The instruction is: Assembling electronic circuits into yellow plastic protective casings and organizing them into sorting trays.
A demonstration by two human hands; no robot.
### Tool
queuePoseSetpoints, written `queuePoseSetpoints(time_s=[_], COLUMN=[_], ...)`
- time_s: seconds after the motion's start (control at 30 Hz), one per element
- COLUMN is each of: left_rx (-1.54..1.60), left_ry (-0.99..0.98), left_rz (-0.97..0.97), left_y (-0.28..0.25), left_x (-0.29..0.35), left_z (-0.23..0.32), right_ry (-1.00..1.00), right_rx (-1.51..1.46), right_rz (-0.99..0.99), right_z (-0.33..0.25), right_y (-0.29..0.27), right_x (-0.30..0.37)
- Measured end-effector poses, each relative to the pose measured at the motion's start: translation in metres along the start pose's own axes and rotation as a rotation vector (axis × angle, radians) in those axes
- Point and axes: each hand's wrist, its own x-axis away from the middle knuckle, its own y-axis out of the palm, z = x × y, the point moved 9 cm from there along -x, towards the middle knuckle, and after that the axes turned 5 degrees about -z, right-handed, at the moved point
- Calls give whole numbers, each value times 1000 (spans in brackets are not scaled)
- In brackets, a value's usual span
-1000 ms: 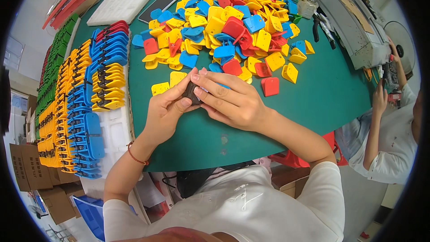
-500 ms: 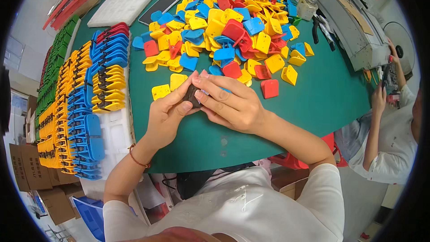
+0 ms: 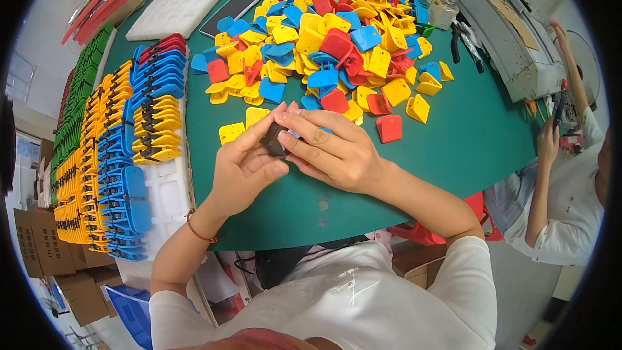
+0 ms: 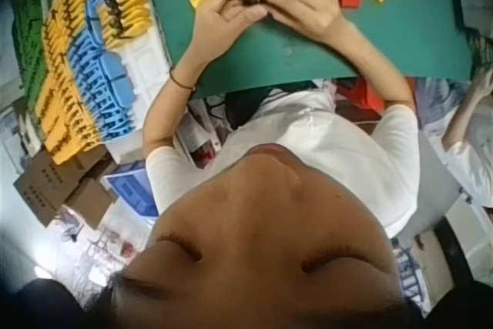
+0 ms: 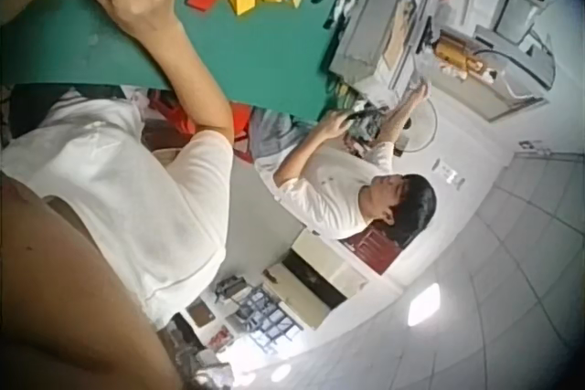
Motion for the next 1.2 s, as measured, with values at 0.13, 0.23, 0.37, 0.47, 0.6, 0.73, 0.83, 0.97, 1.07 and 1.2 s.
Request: queuePoseSetpoints(time_s=[0.13,0.23,0.37,0.47,0.6,0.73,0.83,0.97,1.07,1.2], left_rx=[-24,-206,-360,-466,-506,-626,-667,-605,-586,-313], left_ry=[-48,75,177,223,226,283,316,241,135,-4], left_rz=[125,73,69,95,50,24,13,13,-2,-29], left_y=[-12,-1,0,2,6,14,17,14,12,6], left_x=[2,1,-1,1,3,6,7,7,8,1], left_z=[-16,-2,7,16,14,24,27,18,10,-1], right_ry=[66,182,202,108,105,113,117,227,358,760], right_rx=[-93,-94,-157,-103,-260,-368,-423,-579,-718,-964], right_rz=[36,149,30,-129,-80,-48,-24,-56,-88,-191], right_z=[2,11,21,12,9,7,6,16,24,40], right_y=[-10,-16,-2,8,5,4,1,8,15,31], right_x=[0,5,4,4,2,4,3,8,13,31])
